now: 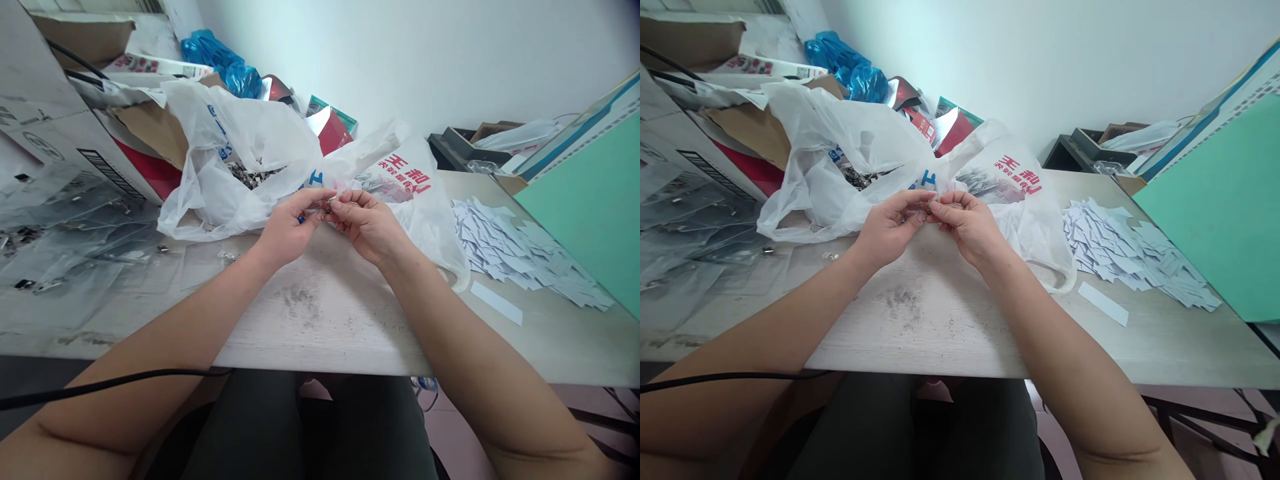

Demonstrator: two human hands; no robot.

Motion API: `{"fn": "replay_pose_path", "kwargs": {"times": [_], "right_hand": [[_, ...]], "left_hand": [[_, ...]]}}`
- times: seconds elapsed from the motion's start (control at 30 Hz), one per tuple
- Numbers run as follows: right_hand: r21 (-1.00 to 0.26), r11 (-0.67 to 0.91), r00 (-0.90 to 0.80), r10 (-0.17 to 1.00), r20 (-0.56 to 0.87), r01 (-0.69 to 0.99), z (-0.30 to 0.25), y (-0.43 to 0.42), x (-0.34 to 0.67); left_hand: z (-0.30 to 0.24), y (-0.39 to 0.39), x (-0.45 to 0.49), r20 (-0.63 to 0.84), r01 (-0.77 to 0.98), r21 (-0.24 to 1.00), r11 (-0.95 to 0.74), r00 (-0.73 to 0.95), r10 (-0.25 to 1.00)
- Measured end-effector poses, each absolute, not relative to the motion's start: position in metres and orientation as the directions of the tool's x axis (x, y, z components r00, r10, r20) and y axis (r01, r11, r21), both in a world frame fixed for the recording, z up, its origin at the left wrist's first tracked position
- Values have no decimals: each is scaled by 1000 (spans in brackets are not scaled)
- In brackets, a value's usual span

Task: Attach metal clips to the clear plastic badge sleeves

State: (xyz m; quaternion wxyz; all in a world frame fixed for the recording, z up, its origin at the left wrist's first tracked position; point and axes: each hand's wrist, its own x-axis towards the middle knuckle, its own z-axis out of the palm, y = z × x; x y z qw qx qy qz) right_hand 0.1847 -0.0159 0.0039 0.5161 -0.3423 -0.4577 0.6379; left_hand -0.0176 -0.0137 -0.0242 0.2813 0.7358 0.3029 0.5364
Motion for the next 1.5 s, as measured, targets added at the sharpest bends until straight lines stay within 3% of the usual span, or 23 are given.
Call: {"fn": "replay_pose_path", "kwargs": {"times": [0.33,0.57,0.8,0.97,1.2,1.27,1.33,1.43,1.5], "right_hand": [[-914,42,-121,988,99,-404,5,-21,178],[-975,117,-130,981,144,-191,12,-21,187],[-950,313,-125,943,309,11,12,-33,179],[-962,256,-13,966,258,-99,9,-35,176],[-944,325,102,943,318,-58,17,-32,188],[-932,359,180,915,361,45,21,-20,208],[-893,328,277,867,415,309,25,-4,232],[-656,32,265,899,348,754,25,16,259],[-492,-132,258,946,198,861,23,24,266]], "left_hand": [[-26,-17,-15,636,191,705,-683,255,728],[-19,-22,-22,508,207,755,-623,416,754],[-22,-16,-20,526,262,766,-587,269,807],[-28,-9,-23,564,227,745,-627,288,774],[-24,-12,-23,506,196,818,-541,205,838],[-15,-17,-29,495,158,849,-504,94,864],[-2,-26,-47,476,105,878,-467,-82,875],[16,-44,-104,393,100,917,-386,-388,834],[26,-54,-159,365,190,930,-314,-563,741]]}}
